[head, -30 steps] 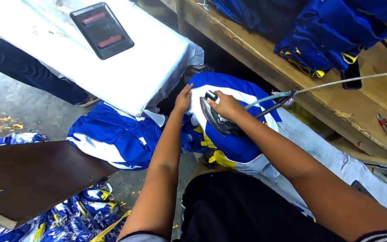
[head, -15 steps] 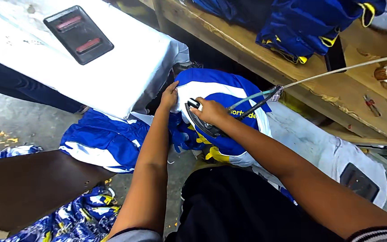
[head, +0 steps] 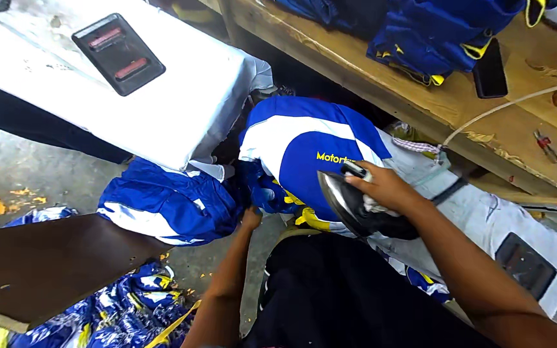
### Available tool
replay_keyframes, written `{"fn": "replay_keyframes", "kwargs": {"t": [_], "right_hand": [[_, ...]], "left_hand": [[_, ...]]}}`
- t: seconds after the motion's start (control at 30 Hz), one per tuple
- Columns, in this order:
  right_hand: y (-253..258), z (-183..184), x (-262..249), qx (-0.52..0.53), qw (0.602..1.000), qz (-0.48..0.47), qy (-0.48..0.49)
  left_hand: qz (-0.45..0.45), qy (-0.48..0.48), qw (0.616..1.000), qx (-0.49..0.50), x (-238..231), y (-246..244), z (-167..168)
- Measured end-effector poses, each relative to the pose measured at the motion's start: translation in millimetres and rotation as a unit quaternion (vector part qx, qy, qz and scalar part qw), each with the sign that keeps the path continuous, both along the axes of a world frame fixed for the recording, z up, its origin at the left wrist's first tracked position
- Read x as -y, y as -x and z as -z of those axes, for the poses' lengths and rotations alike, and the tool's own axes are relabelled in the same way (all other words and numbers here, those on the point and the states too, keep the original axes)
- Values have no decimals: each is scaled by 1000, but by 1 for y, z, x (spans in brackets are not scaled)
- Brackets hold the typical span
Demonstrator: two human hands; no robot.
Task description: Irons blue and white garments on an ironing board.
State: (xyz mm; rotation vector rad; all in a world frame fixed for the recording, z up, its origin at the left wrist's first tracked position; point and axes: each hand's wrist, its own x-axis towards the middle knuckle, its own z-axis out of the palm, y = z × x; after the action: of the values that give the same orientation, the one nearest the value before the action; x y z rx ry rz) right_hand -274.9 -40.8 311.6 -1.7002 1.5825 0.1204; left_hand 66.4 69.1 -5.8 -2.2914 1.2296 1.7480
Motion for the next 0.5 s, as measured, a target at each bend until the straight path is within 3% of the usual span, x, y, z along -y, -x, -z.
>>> {"fn": "replay_keyframes", "kwargs": {"t": [0.1,0.17,0.27,0.4,0.5], "right_hand": [[59,-15,-18,-25,996,81,37],[96,-10,-28,-48,987,142,53],[147,12,-39,-77,966,233,75],[197,44,-51,-119,929,336,97],[223,60,-56,-133,908,385,97]], "left_hand": [[112,-126,986,13,-24,23,1],[130,-150,979,36,-23,32,3],[96,-101,989,52,3,48,-2],[38,51,997,35,55,64,-5],[11,110,993,35,85,71,-13]]}}
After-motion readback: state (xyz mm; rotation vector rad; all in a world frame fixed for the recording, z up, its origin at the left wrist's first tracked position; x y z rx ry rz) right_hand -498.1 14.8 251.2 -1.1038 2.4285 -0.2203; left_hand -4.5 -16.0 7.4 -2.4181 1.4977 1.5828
